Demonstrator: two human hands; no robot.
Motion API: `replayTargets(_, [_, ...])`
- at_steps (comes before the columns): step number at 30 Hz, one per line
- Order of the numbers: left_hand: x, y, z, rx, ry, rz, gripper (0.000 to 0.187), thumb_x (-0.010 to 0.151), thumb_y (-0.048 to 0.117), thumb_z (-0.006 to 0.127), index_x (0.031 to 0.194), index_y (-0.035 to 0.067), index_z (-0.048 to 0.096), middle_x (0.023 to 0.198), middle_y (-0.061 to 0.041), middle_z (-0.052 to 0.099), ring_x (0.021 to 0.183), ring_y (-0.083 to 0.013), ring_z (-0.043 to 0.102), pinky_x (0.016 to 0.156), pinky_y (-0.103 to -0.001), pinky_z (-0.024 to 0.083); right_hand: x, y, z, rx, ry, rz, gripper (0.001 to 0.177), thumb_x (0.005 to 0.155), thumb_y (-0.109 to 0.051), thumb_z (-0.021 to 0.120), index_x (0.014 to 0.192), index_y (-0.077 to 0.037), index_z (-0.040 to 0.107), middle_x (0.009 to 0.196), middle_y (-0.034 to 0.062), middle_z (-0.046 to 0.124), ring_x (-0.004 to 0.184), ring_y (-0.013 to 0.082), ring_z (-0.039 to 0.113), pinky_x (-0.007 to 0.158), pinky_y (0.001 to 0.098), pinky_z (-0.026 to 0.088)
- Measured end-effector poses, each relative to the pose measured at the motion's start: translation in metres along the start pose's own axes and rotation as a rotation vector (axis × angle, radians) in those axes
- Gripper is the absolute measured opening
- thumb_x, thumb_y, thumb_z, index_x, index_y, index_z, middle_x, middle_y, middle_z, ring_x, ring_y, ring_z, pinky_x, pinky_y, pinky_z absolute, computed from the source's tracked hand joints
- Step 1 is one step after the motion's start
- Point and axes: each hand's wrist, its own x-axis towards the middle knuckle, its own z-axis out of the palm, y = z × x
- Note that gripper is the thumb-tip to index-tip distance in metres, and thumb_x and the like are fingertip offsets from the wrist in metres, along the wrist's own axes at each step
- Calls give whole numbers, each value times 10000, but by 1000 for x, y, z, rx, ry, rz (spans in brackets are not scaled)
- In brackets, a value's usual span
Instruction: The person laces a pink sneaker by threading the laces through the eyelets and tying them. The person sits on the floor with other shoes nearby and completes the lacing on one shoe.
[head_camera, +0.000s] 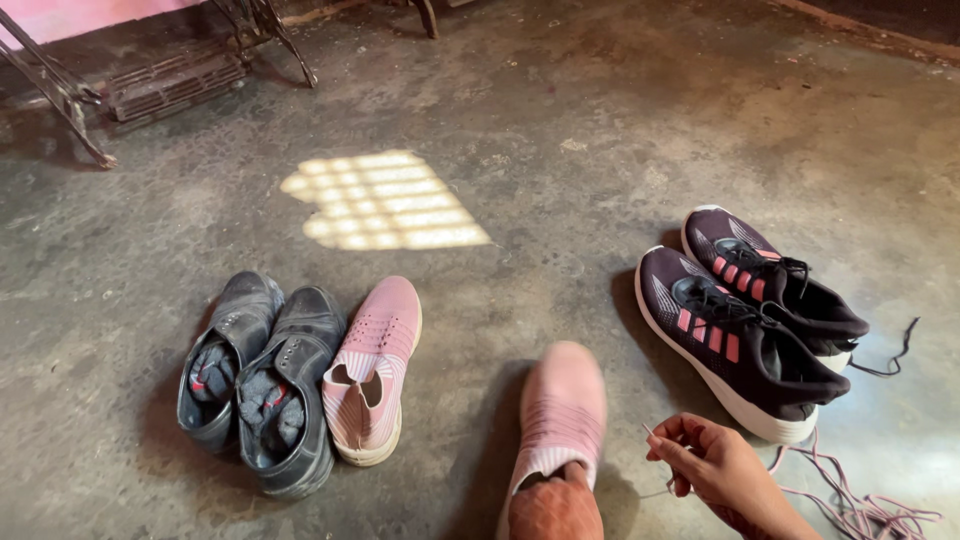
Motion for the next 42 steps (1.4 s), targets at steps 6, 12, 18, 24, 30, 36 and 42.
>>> replayTargets(6, [15, -3, 10, -254, 80, -125, 456, 953, 236, 575, 1379, 75, 541, 1409, -136, 597, 1329, -308, 568, 1077, -485, 466, 19, 28, -2, -61, -12, -2, 260, 914, -220, 789, 1002, 10, 708, 712, 65, 645, 553, 124, 546, 525, 293, 462])
replayTargets(12, [33, -4, 16, -1127, 67, -252, 766, 743, 109, 805, 1424, -7, 474, 1360, -161, 634, 1309, -242, 604, 1113, -310, 475, 29, 43, 0, 99, -91, -34, 268, 933, -222, 722, 1057, 14, 703, 888, 65, 741, 762, 124, 654, 689, 303, 537])
replayTargets(18, [61, -7, 56, -1753, 106, -245, 617, 781, 155, 777, 1291, -164, 642, 1260, -246, 752, 1159, -295, 725, 972, -333, 548, 11, 22, 7, 248, -225, -141, 287, 954, -231, 626, 1048, 31, 694, 1271, 106, 768, 1137, 120, 635, 1035, 305, 453])
replayTargets(24, [85, 15, 88, -2367, 279, -314, 507, 927, 135, 582, 1338, -160, 541, 1299, -316, 680, 1155, -390, 703, 989, -456, 563, -5, 7, 24, 287, -248, -124, 261, 1027, -222, 606, 1101, 25, 645, 1390, 123, 696, 1081, 197, 482, 998, 378, 363])
replayTargets(30, [75, 40, 80, -2561, 67, -242, 497, 1004, 212, 520, 1411, -74, 529, 1384, -235, 667, 1248, -313, 661, 1077, -422, 494, -5, 2, 28, 290, -156, -171, 270, 988, -248, 580, 1023, 11, 647, 1291, 135, 765, 1205, 143, 599, 1090, 337, 391])
replayTargets(36, [61, 39, 54, -2330, 74, -375, 452, 992, 161, 579, 1352, -112, 579, 1306, -234, 698, 1198, -333, 676, 1047, -453, 516, -1, 3, 24, 274, -135, -153, 271, 991, -232, 570, 1041, 21, 653, 1283, 152, 772, 1193, 148, 599, 1096, 337, 388])
replayTargets(42, [56, 33, 47, -2403, 155, -325, 422, 970, 78, 525, 1332, -135, 562, 1240, -261, 716, 1133, -360, 720, 1003, -452, 569, 7, 16, 22, 318, -92, -236, 213, 972, -166, 583, 1027, 33, 638, 1184, 168, 784, 1148, 162, 681, 1024, 332, 483])
